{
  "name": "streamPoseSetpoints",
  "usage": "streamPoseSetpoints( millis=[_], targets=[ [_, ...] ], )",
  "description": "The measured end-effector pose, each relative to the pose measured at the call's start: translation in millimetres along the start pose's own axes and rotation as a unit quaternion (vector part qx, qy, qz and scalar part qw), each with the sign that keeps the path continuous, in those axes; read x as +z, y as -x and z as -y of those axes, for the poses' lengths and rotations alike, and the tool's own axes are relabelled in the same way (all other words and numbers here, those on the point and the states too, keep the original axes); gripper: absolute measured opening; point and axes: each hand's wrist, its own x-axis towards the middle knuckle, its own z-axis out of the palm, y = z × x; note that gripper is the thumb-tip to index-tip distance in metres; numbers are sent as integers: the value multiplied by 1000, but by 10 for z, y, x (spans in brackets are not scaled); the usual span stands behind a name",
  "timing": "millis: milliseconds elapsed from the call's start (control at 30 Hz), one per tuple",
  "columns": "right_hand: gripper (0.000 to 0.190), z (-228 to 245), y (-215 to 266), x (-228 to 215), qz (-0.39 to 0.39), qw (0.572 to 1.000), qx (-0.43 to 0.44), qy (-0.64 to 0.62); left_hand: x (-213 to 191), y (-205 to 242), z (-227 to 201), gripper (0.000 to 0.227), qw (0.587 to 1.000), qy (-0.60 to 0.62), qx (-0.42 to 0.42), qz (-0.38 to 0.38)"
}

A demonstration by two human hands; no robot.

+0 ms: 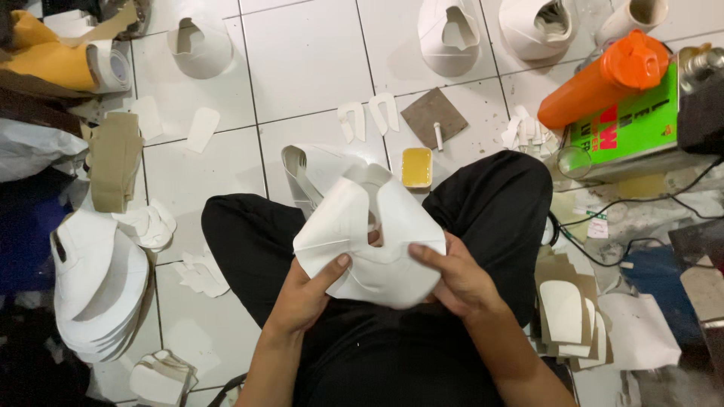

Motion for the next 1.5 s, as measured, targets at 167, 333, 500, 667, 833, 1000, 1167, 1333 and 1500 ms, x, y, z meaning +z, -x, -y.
streamPoseSetpoints(
  millis=[167, 333, 500, 667, 833, 1000, 1167, 1333, 1500],
  targets=[
    [67, 15, 4, 230, 53, 995, -57, 69, 40, 38, 72, 36, 988, -146, 25, -49],
    [60, 99, 93, 419, 2, 993, -93, 77, 93, 42, 162, 59, 993, 59, -30, -102],
    [56, -62, -51, 353, 23, 992, -120, -9, 160, 44, 143, 49, 990, 68, 13, -122],
    [74, -135, -93, 338, -9, 997, -78, 0, 266, 86, 44, 36, 970, -109, 30, -214],
    [45, -85, 17, 460, -28, 990, -107, 88, 455, 82, -134, 41, 958, -105, -44, -264],
    [33, -48, 108, 624, -41, 989, -138, 24, 435, -2, -61, 45, 981, 99, -10, -166],
    [27, -228, -39, 290, -10, 995, -98, 6, 300, -6, 3, 48, 981, 126, -61, -135],
    [32, -204, -66, 345, 50, 997, -64, 5, 116, -48, 47, 51, 991, 44, -86, -90],
    [35, -364, -112, 271, 35, 987, -148, 47, 92, -86, 40, 44, 973, 128, -179, -70]
  ],
)
